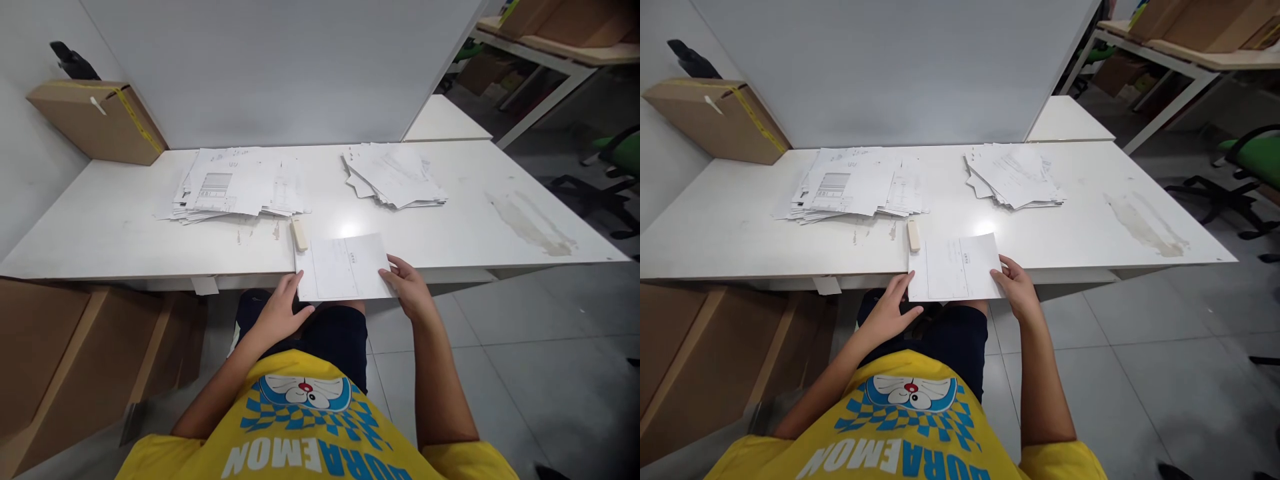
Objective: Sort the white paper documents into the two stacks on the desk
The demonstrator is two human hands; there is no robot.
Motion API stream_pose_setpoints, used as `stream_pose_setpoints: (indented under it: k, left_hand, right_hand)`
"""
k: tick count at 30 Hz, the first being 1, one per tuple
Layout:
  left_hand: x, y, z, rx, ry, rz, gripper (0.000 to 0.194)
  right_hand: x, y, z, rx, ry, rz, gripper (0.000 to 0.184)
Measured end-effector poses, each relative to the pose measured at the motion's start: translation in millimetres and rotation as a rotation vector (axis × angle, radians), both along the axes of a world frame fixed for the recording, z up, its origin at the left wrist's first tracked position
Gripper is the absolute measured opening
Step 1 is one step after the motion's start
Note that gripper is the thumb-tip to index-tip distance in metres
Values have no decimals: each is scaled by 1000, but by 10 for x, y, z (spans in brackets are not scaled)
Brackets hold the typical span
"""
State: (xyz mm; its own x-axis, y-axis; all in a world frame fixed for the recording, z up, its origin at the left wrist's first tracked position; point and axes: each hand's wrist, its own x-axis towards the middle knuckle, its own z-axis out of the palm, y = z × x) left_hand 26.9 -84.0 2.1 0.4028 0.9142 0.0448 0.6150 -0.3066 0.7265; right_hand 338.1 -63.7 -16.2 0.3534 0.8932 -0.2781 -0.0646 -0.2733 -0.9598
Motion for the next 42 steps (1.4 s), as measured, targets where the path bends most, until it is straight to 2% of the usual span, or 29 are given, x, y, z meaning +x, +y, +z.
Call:
stream_pose_setpoints:
  k: [3,7,9,11,15,19,22,25,28,31,42]
  left_hand:
    - [-21,33,27,158,90,46,67]
    - [-16,320,102,387,101,169,50]
    - [-2,542,159,497,104,92,47]
    - [12,786,202,542,101,-69,47]
    - [4,1220,216,448,83,-316,49]
    - [-48,1418,228,260,61,-407,47]
    - [-72,1434,247,167,6,-397,46]
    - [-75,1440,237,118,-50,-385,45]
    - [-74,1465,212,88,-104,-376,43]
    - [-69,1481,204,66,-137,-362,43]
    - [-40,1453,234,39,-86,-324,42]
  right_hand:
    - [-13,18,15,-5,-7,-18,60]
    - [-20,29,60,-15,-22,1,62]
    - [-18,25,91,-33,-39,14,63]
    - [-9,15,115,-54,-49,34,62]
    - [36,-2,108,-79,-44,78,61]
    - [75,-8,78,-90,-39,78,60]
    - [73,-19,89,-109,-32,53,61]
    - [78,-37,102,-130,-8,41,71]
    - [108,-55,88,-127,0,68,78]
    - [141,-70,59,-105,-13,95,77]
    - [110,-80,103,-96,6,68,80]
